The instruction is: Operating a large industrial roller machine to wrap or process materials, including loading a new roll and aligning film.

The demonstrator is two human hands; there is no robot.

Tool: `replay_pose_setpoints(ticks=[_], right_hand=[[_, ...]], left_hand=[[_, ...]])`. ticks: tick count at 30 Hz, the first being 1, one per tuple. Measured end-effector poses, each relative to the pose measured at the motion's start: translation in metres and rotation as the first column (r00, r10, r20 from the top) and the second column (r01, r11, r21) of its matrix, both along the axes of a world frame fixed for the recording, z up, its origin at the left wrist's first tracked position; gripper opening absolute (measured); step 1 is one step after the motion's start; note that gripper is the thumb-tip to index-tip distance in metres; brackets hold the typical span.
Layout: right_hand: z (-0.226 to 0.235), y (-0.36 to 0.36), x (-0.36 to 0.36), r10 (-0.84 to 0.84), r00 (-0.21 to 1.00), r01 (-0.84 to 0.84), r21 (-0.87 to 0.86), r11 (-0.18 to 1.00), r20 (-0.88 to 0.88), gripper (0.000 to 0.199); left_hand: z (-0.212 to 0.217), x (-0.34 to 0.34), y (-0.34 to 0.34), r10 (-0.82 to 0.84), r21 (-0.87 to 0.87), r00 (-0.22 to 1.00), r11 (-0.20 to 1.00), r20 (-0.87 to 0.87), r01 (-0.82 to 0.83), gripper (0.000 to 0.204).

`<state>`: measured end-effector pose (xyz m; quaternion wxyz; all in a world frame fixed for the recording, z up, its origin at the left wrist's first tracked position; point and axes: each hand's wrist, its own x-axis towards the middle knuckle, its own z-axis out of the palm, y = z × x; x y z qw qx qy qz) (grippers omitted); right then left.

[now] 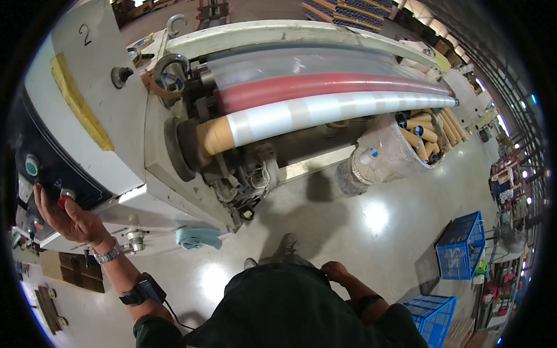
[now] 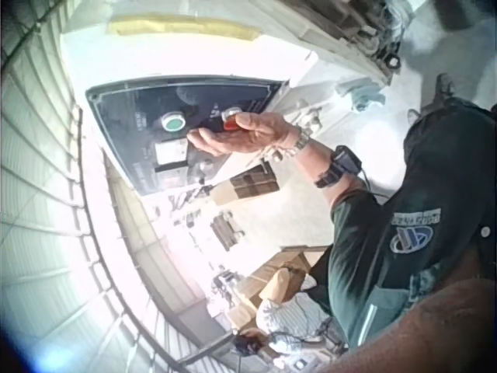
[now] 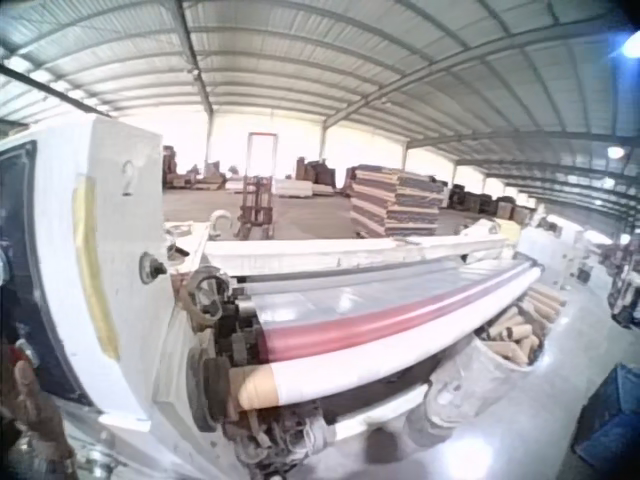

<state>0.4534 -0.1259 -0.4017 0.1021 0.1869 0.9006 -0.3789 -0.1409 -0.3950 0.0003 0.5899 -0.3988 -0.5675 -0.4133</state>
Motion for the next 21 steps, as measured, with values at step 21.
replay_pose_setpoints(ticks=[21], right_hand=[[-0.043, -0.002, -0.012, 0.035, 0.978, -0.03, -0.025, 0.999, 0.206, 0.034]], left_hand=[[0.014, 0.006, -0.026, 0.255, -0.121, 0.967, 0.96, 0.004, -0.252, 0.058]])
